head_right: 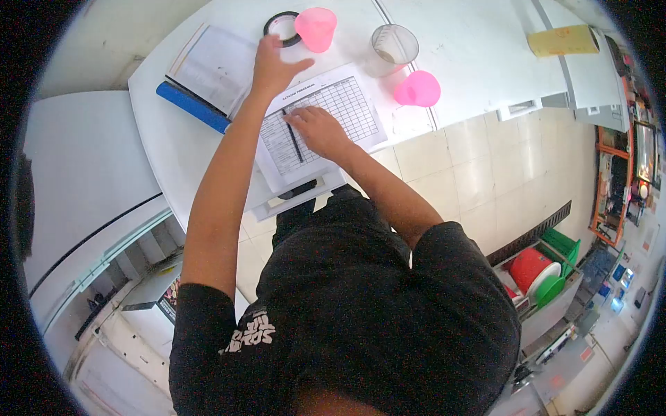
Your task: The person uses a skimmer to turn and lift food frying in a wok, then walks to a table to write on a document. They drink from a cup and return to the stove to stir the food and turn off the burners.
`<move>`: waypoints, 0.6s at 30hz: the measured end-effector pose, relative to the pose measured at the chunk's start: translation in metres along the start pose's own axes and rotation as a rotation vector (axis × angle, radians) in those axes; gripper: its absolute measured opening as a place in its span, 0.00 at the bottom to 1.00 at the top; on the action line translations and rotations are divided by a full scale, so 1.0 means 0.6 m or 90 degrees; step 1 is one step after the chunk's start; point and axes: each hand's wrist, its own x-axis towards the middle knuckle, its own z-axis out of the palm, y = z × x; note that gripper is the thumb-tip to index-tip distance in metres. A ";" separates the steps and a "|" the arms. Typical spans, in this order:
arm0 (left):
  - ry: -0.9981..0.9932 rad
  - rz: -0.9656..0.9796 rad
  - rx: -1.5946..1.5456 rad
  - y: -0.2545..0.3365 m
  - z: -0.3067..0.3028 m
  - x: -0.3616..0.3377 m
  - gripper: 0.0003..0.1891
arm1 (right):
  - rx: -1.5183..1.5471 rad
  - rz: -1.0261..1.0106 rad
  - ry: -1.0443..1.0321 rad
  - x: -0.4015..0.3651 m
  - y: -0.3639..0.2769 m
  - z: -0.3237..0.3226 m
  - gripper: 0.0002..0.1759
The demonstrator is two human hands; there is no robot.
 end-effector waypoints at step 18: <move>0.115 0.049 -0.244 0.182 -0.126 -0.057 0.45 | 0.007 0.686 -0.142 -0.629 0.056 0.050 0.11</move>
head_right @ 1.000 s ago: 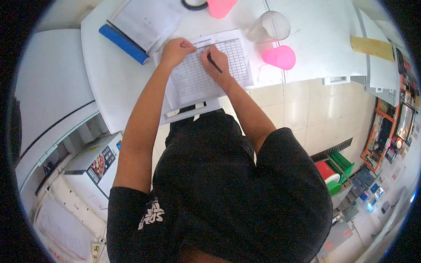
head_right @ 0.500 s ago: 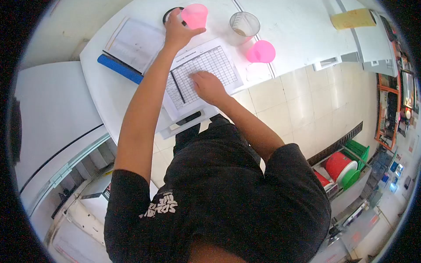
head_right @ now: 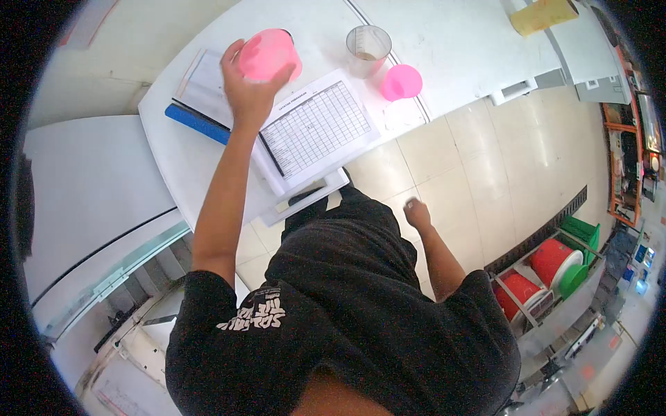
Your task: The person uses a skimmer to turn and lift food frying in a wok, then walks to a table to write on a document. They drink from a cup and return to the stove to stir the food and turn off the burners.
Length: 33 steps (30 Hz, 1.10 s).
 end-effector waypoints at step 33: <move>-0.086 0.587 -0.289 0.464 -0.262 -0.142 0.44 | -0.280 -0.050 -0.271 0.136 0.065 0.070 0.14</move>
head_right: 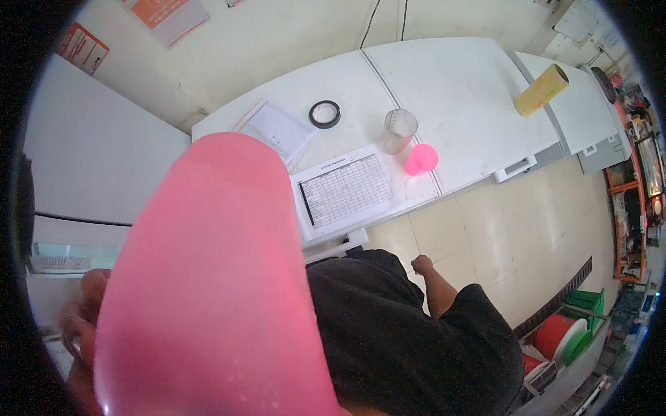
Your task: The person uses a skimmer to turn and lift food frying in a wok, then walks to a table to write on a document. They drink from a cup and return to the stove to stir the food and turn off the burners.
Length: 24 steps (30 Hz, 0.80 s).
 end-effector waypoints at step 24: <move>-0.007 0.012 -0.010 -0.007 0.017 0.023 0.44 | -0.166 -0.098 0.038 0.007 -0.024 -0.044 0.08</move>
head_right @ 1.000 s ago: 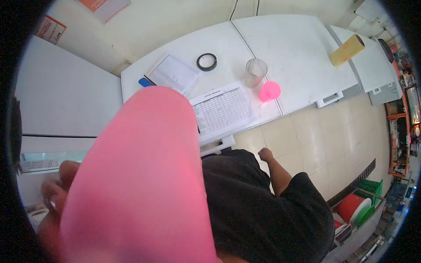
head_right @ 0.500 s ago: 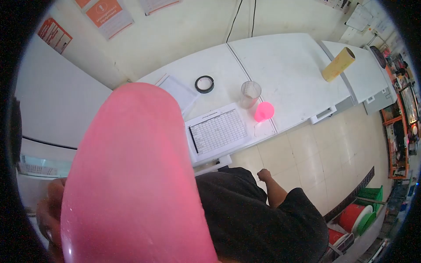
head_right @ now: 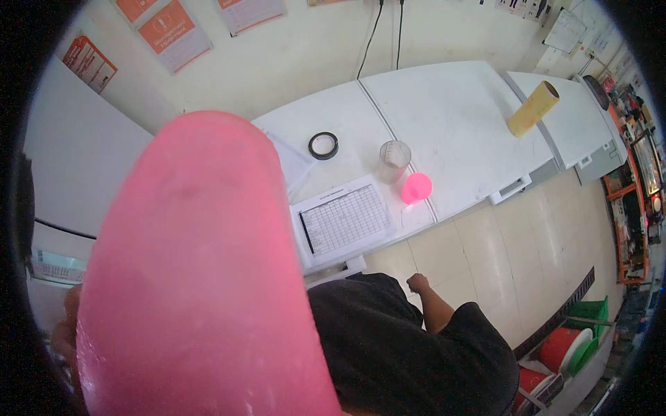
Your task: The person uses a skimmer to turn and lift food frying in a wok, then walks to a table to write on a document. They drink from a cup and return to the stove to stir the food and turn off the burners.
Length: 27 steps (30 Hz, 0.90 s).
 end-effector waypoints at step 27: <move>-0.013 0.025 0.001 0.011 0.017 0.022 0.43 | 0.046 -0.002 0.070 0.021 0.025 0.062 0.14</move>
